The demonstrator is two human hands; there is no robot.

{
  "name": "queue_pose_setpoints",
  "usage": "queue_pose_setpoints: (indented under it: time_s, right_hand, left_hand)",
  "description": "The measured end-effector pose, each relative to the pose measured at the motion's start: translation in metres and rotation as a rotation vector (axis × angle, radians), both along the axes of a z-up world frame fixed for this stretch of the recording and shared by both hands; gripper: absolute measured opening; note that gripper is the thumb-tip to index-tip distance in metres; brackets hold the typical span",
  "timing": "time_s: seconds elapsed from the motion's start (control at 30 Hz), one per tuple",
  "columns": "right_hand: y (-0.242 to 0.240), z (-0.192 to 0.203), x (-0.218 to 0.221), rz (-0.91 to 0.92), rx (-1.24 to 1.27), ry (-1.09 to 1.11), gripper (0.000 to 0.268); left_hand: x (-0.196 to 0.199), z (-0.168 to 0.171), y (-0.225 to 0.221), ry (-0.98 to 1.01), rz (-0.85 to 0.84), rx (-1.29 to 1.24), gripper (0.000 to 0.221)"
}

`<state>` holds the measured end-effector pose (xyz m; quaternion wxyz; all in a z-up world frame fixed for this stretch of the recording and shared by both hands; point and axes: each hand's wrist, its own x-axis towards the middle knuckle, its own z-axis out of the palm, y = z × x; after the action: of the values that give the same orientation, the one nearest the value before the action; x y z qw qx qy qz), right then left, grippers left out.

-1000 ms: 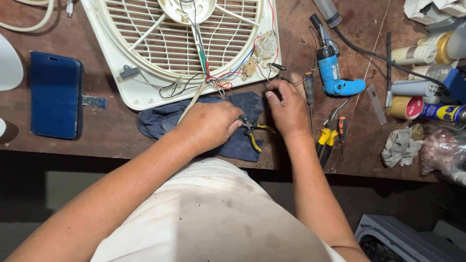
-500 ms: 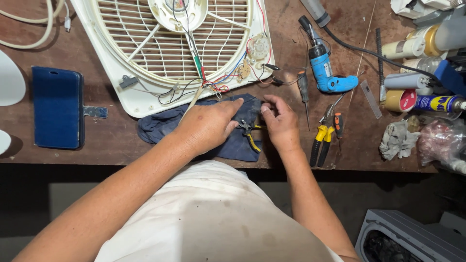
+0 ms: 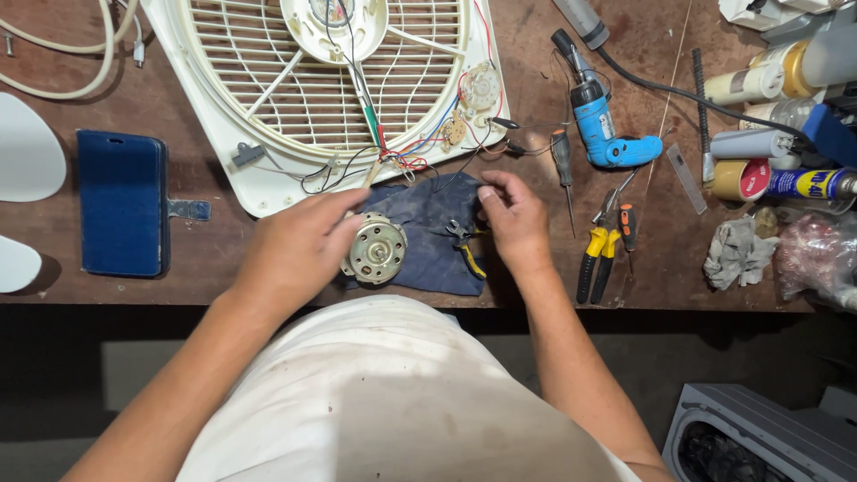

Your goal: Troubleshooting and repairing a fan motor by checking power connections and manipulating internal wiring.

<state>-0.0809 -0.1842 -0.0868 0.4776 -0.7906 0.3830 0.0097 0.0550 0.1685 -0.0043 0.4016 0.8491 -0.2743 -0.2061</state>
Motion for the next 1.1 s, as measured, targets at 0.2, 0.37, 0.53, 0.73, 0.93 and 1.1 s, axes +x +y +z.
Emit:
queue_pose_setpoints:
  time_s: [0.2,0.37,0.53,0.73,0.93,1.1]
  right_hand:
    - [0.020,0.006,0.012,0.072,0.020,-0.030,0.029]
    - [0.025,0.020,0.014,0.128,0.006,-0.017,0.030]
    - [0.004,0.017,0.006,0.134,-0.042,0.013,0.023]
    - [-0.029,0.014,0.002,-0.002,-0.070,0.227,0.018]
    - [-0.047,-0.001,-0.001,-0.106,0.163,0.099,0.022]
    - [-0.044,0.004,-0.002,-0.114,0.141,0.070,0.024]
  left_hand:
    - [-0.014,0.007,0.065,0.208,0.336,-0.055,0.032]
    - [-0.019,0.022,0.097,0.361,0.513,0.084,0.036]
    - [-0.013,0.006,0.113,0.547,0.702,0.056,0.034]
    - [0.000,-0.051,0.122,0.806,0.841,-0.027,0.056]
    - [-0.002,-0.061,0.113,0.740,0.875,0.002,0.055]
    - [-0.006,-0.072,0.114,0.665,0.878,0.018,0.054]
